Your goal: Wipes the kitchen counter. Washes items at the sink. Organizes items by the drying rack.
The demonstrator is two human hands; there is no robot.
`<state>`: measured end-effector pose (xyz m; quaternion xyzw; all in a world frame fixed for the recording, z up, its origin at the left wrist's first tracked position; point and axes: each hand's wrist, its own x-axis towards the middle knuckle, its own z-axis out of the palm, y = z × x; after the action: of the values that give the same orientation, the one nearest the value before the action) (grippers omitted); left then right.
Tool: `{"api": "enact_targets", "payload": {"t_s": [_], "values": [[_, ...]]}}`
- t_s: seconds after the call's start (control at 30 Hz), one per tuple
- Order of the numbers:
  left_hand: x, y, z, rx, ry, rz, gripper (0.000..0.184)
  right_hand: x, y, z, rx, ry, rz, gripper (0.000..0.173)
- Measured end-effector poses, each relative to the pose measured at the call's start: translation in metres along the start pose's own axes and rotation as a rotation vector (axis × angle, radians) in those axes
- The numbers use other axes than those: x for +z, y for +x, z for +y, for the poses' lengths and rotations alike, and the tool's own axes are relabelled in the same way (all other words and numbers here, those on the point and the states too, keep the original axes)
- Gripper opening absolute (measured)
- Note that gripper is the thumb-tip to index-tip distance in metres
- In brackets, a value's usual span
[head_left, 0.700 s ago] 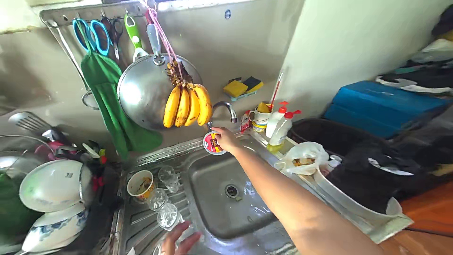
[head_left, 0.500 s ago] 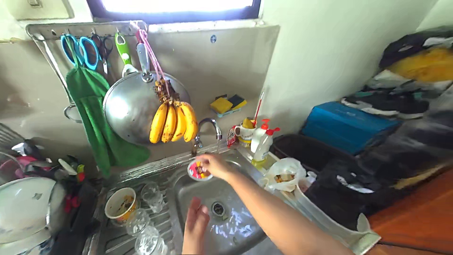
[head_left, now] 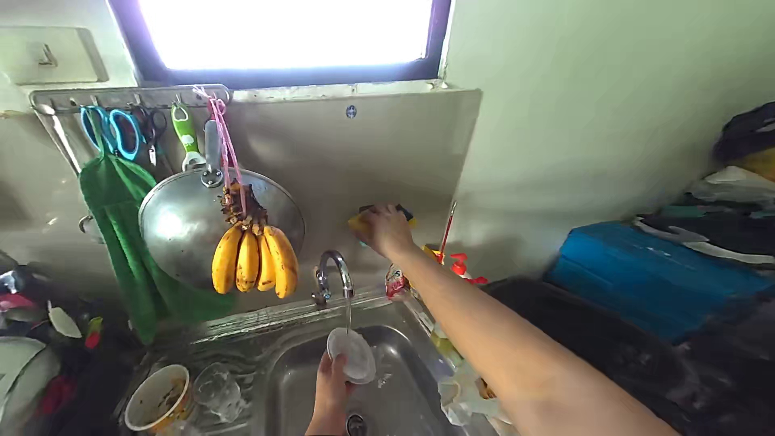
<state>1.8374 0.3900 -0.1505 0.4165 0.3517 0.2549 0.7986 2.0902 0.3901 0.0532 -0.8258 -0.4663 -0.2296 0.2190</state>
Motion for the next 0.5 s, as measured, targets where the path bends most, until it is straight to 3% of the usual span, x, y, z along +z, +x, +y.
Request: {"api": "enact_targets", "payload": {"t_s": [0.1, 0.17, 0.2, 0.27, 0.37, 0.5], "values": [[0.005, -0.003, -0.005, -0.021, 0.011, 0.003, 0.044, 0.007, 0.005, 0.000, 0.014, 0.011, 0.035, 0.028], [0.004, -0.002, -0.006, -0.054, -0.069, 0.018, 0.045, 0.004, -0.023, -0.007, 0.008, 0.125, 0.240, 0.023], [0.002, -0.002, -0.006, -0.067, -0.108, 0.018, 0.047, 0.004, -0.051, -0.014, 0.015, 0.169, 0.246, 0.022], [0.001, -0.003, -0.009, -0.079, -0.162, 0.001, 0.054, 0.030, -0.125, -0.032, 0.050, 0.226, 0.049, 0.024], [0.005, -0.007, -0.019, -0.081, -0.183, -0.027, 0.063, 0.104, -0.223, -0.059, 0.108, 0.434, -0.396, 0.027], [-0.011, -0.003, -0.030, -0.067, -0.255, 0.154, 0.068, 0.116, -0.274, -0.075, -0.056, 0.584, -0.438, 0.026]]}}
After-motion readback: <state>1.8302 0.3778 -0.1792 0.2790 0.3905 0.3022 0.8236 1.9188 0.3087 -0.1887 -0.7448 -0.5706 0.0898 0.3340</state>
